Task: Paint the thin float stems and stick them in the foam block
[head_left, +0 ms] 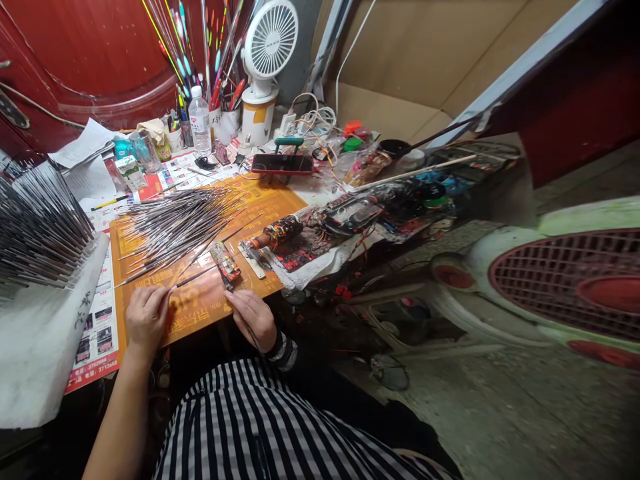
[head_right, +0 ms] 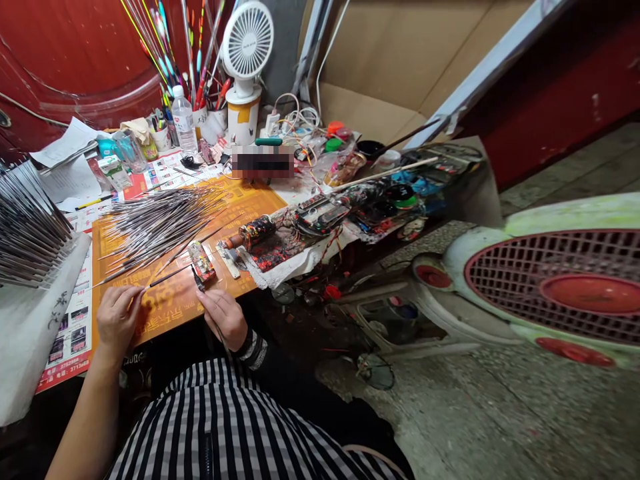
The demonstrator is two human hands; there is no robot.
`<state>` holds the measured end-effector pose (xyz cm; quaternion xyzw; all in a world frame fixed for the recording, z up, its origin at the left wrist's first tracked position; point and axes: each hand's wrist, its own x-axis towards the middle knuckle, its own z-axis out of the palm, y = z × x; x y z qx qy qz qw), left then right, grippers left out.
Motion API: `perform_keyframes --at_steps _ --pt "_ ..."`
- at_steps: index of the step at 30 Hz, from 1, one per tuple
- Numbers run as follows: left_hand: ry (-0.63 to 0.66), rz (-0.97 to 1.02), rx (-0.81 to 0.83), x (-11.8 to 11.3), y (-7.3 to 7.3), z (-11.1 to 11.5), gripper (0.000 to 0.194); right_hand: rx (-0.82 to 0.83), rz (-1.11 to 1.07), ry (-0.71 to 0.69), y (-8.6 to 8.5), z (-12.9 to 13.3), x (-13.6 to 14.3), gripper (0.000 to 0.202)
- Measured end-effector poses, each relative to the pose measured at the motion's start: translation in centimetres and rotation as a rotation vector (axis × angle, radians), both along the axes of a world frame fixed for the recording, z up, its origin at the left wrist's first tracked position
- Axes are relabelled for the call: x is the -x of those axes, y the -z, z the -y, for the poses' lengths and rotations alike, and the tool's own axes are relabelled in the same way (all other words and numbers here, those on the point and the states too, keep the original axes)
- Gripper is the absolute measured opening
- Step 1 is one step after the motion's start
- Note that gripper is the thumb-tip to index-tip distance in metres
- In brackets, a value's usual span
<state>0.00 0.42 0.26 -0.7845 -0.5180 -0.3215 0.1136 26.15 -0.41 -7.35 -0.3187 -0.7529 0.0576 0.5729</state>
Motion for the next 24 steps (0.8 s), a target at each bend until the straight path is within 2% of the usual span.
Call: perform_keyframes --at_steps 17,24 --pt "0.015 -0.008 0.001 0.19 0.05 -0.10 0.017 0.041 -0.032 0.079 0.36 0.05 0.37 0.055" --pt "0.013 -0.007 0.012 0.25 0.14 -0.03 0.016 -0.006 0.006 0.017 -0.08 0.06 -0.19 0.057"
